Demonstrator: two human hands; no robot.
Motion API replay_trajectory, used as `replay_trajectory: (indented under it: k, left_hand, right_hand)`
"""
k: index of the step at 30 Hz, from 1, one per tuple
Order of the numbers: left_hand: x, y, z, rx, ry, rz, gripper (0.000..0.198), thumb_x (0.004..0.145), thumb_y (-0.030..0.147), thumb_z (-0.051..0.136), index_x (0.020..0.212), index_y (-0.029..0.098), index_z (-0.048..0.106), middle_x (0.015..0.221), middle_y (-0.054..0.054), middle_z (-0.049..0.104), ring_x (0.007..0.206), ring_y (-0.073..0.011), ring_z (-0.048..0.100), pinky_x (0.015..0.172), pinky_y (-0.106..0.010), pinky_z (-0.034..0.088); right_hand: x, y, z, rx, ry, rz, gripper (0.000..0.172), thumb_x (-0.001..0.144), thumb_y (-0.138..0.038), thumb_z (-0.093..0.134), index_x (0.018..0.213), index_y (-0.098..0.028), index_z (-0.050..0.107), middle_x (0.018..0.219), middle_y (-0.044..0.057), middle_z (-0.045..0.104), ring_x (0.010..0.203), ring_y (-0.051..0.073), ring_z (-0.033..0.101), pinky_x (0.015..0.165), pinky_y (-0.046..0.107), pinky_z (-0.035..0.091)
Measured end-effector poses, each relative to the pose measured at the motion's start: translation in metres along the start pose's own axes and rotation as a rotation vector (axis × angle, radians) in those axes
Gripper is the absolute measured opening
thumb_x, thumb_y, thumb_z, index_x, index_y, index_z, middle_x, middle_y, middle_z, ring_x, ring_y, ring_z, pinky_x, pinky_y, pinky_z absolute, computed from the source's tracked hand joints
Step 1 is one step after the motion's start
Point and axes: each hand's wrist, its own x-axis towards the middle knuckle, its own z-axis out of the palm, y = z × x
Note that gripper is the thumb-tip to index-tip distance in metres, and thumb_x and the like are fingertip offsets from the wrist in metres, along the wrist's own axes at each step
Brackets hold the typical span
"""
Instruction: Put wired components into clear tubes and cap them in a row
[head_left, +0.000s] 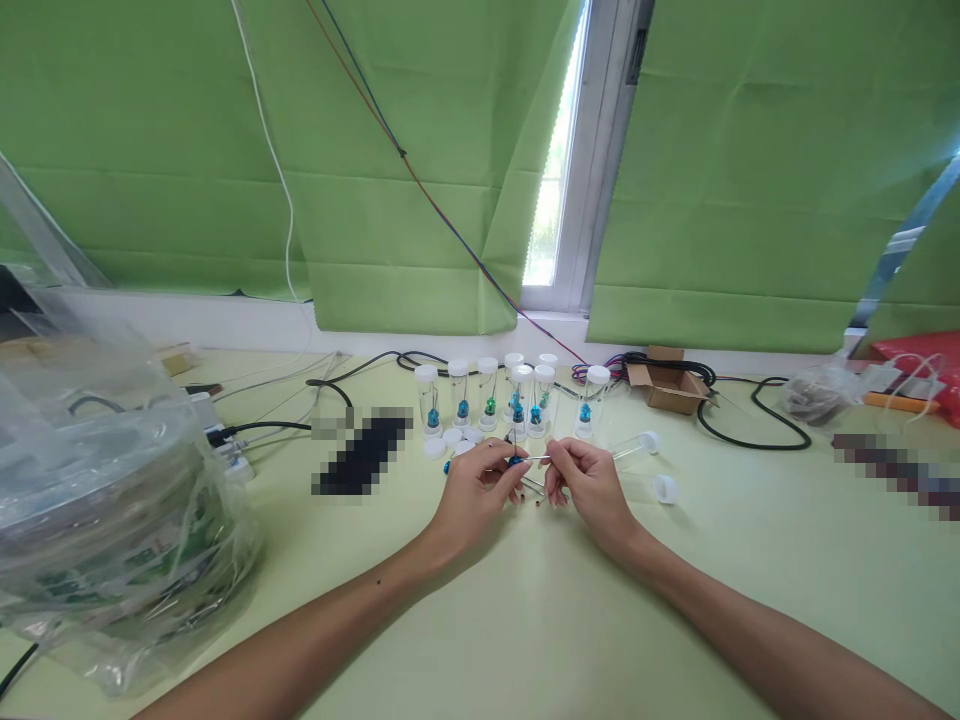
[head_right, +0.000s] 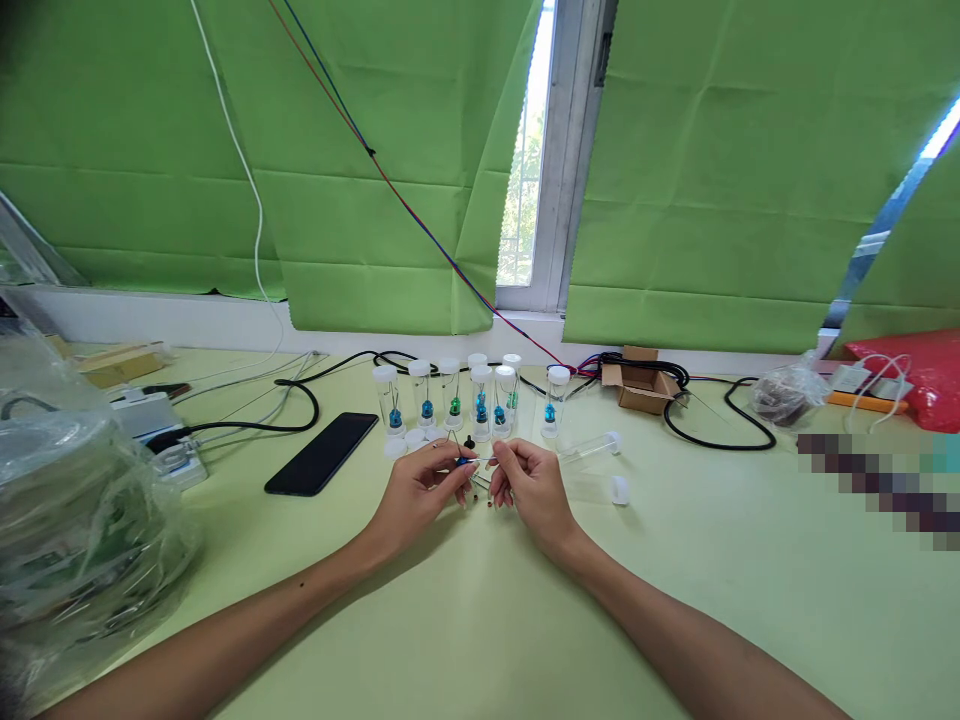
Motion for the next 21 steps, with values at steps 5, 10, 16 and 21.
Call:
replay_trajectory:
  k: [5,10,16,21]
  left_hand:
    - [0.0001,0.0007,0.0006,-0.005,0.008,-0.004,0.021,0.085,0.035,0.064,0.092,0.016,0.070,0.086,-0.003,0.060,0.056,-0.0103,0.060,0.053,-0.025,0.054]
    - [0.0001,0.0024,0.0012,-0.024,0.007,-0.039,0.023,0.085,0.037,0.063,0.092,0.016,0.069,0.084,-0.003,0.061,0.055,-0.0108,0.060,0.052,-0.025,0.053]
    - [-0.0002,0.0047,0.0013,-0.052,0.000,-0.107,0.024,0.083,0.038,0.065,0.091,0.016,0.067,0.067,-0.001,0.062,0.050,-0.0120,0.058,0.049,-0.025,0.050]
    - [0.0005,0.0080,0.0016,-0.114,-0.022,-0.190,0.025,0.083,0.039,0.065,0.091,0.015,0.064,0.054,0.002,0.058,0.046,-0.0115,0.054,0.048,-0.024,0.048]
  right_hand:
    - [-0.0006,-0.0007,0.0011,-0.037,0.015,0.010,0.039,0.088,-0.052,0.059,0.071,-0.016,0.060,0.046,-0.003,0.056,0.036,0.008,0.047,0.038,0.020,0.034]
    - [-0.0013,-0.0006,0.0011,-0.049,0.007,-0.024,0.038,0.089,-0.050,0.058,0.070,-0.017,0.058,0.048,-0.002,0.057,0.039,0.009,0.047,0.040,0.021,0.035]
    - [-0.0021,-0.0016,0.0014,-0.076,0.015,-0.071,0.037,0.088,-0.050,0.058,0.070,-0.018,0.060,0.053,-0.001,0.060,0.044,0.011,0.052,0.045,0.024,0.040]
    - [-0.0025,-0.0017,0.0011,-0.092,-0.004,-0.083,0.034,0.090,-0.047,0.058,0.071,-0.018,0.060,0.056,-0.001,0.060,0.047,0.012,0.053,0.048,0.024,0.042]
